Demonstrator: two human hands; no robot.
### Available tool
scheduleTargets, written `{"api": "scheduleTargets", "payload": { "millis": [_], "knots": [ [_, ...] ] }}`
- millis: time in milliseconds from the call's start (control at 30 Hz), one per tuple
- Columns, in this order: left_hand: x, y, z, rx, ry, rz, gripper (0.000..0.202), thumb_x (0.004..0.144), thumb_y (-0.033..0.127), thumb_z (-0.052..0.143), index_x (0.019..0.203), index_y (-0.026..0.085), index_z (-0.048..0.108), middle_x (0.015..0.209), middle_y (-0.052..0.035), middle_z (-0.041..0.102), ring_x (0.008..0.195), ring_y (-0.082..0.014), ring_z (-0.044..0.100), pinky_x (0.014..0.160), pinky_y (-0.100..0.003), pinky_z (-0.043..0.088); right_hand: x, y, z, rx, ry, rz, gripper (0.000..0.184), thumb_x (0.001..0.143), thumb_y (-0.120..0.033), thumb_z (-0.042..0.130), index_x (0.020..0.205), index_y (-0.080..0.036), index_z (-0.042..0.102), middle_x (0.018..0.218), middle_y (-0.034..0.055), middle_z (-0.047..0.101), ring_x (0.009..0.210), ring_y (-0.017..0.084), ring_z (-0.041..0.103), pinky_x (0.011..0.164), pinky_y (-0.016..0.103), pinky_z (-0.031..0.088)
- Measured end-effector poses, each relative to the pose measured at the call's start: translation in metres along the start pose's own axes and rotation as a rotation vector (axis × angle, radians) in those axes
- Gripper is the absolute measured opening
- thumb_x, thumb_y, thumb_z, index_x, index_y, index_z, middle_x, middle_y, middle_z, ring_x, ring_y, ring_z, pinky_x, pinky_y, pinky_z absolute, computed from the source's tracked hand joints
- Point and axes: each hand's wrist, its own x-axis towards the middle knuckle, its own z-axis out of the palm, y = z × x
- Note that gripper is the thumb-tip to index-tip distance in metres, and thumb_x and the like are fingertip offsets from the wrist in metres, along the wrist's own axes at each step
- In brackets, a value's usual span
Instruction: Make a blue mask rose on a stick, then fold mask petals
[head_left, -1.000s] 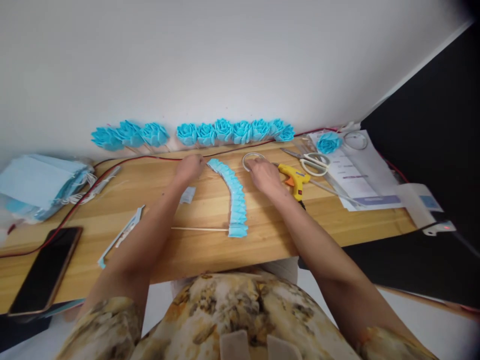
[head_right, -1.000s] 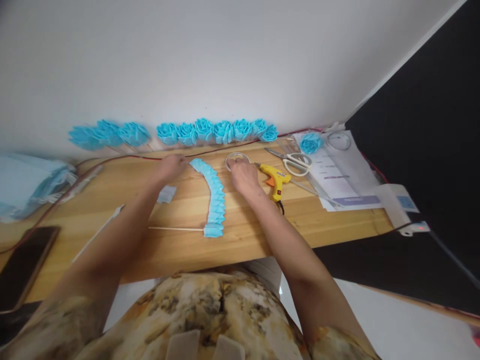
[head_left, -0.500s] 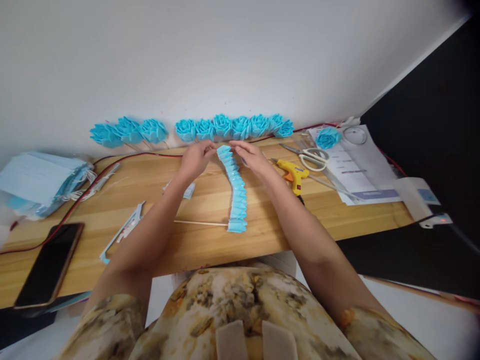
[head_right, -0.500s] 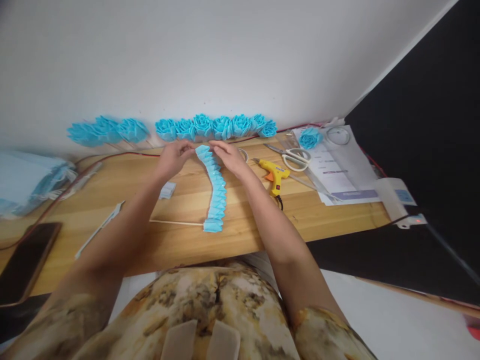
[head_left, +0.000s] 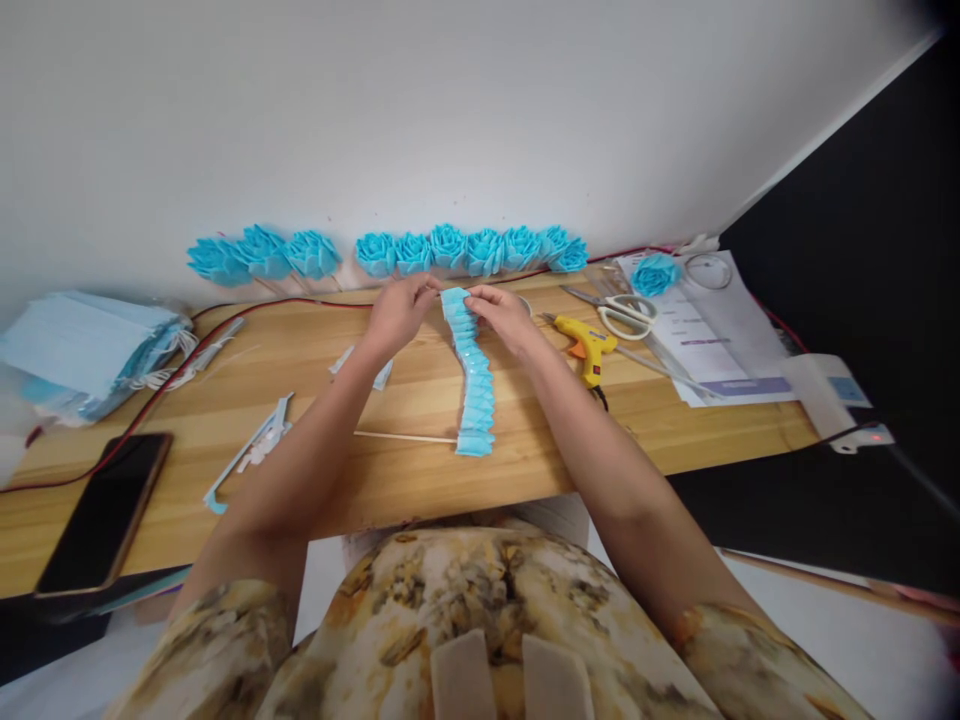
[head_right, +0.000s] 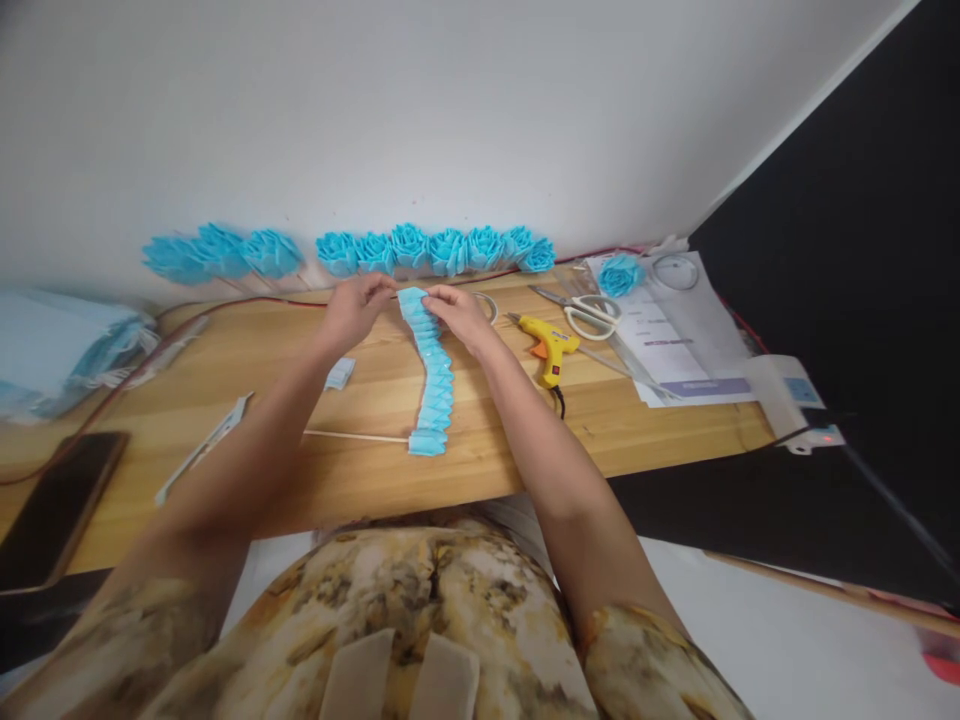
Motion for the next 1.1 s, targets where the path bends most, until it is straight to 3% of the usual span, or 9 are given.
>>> {"api": "scheduleTargets", "payload": {
  "millis": [100, 233, 367, 467, 567, 667, 900, 1100],
  "knots": [
    [-0.005, -0.002, -0.005, 0.007, 0.022, -0.025, 0.034, 0.095, 0.022, 0.043, 0.116, 0.014, 0.069, 0.087, -0.0054, 0.070, 0.079, -0.0184, 0.060, 0.076, -0.030, 0.044, 0.000, -0.002, 0.001, 0.055, 0.023, 0.031, 0.023, 0.071, -0.042, 0.070, 0.083, -0.023, 0.067, 0.071, -0.0051, 0.062, 0.065, 0.011, 0.055, 0.059, 0.022, 0.045],
    [-0.029, 0.005, -0.018, 0.046, -0.039, -0.046, 0.031, 0.096, 0.026, 0.048, 0.113, 0.013, 0.070, 0.087, -0.0056, 0.070, 0.078, -0.0181, 0.060, 0.076, -0.030, 0.045, 0.004, -0.001, -0.001, 0.146, 0.061, 0.039, 0.021, 0.071, -0.039, 0.071, 0.084, -0.023, 0.066, 0.073, -0.0045, 0.060, 0.065, 0.011, 0.055, 0.058, 0.022, 0.043],
    [-0.076, 0.024, -0.035, 0.041, -0.213, 0.035, 0.027, 0.097, 0.035, 0.053, 0.104, 0.017, 0.071, 0.096, -0.0062, 0.074, 0.081, -0.0188, 0.064, 0.075, -0.030, 0.046, 0.012, 0.006, -0.002, 0.144, 0.089, 0.017, 0.022, 0.072, -0.040, 0.071, 0.085, -0.023, 0.065, 0.070, -0.0047, 0.057, 0.062, 0.010, 0.052, 0.056, 0.022, 0.040],
    [-0.118, 0.032, -0.043, 0.031, -0.362, 0.114, 0.028, 0.098, 0.039, 0.052, 0.105, 0.018, 0.070, 0.099, -0.0080, 0.074, 0.083, -0.0203, 0.066, 0.076, -0.031, 0.049, 0.016, 0.012, 0.001, 0.093, 0.110, 0.003, 0.027, 0.075, -0.046, 0.071, 0.088, -0.024, 0.064, 0.073, -0.0031, 0.059, 0.067, 0.013, 0.055, 0.059, 0.024, 0.043],
    [-0.153, 0.030, -0.045, 0.092, -0.408, 0.204, 0.029, 0.101, 0.040, 0.050, 0.111, 0.020, 0.069, 0.106, -0.0105, 0.072, 0.099, -0.0256, 0.067, 0.087, -0.038, 0.051, 0.018, 0.017, 0.005, 0.041, 0.121, -0.004, 0.033, 0.078, -0.054, 0.070, 0.090, -0.025, 0.063, 0.077, -0.0001, 0.063, 0.076, 0.018, 0.061, 0.063, 0.028, 0.049],
    [-0.176, 0.026, -0.042, 0.195, -0.421, 0.210, 0.025, 0.102, 0.035, 0.049, 0.112, 0.021, 0.067, 0.112, -0.0106, 0.071, 0.107, -0.0278, 0.065, 0.094, -0.043, 0.051, 0.019, 0.023, 0.006, 0.041, 0.137, -0.004, 0.036, 0.078, -0.058, 0.069, 0.092, -0.025, 0.065, 0.080, 0.0022, 0.065, 0.081, 0.021, 0.063, 0.063, 0.030, 0.050],
    [-0.191, 0.018, -0.028, 0.246, -0.329, 0.198, 0.020, 0.100, 0.029, 0.053, 0.109, 0.019, 0.068, 0.113, -0.0116, 0.072, 0.104, -0.0275, 0.064, 0.092, -0.044, 0.051, 0.019, 0.031, 0.005, -0.044, 0.189, 0.024, 0.045, 0.080, -0.067, 0.063, 0.102, -0.028, 0.068, 0.087, 0.0036, 0.068, 0.095, 0.028, 0.067, 0.066, 0.035, 0.054],
    [-0.190, 0.008, -0.021, 0.288, -0.253, 0.167, 0.027, 0.103, 0.027, 0.045, 0.097, 0.020, 0.070, 0.099, -0.0092, 0.072, 0.093, -0.0251, 0.063, 0.084, -0.040, 0.049, 0.018, 0.028, 0.007, -0.030, 0.190, -0.004, 0.049, 0.078, -0.069, 0.064, 0.102, -0.027, 0.068, 0.089, 0.0039, 0.069, 0.098, 0.028, 0.067, 0.069, 0.036, 0.054]
  ]
}}
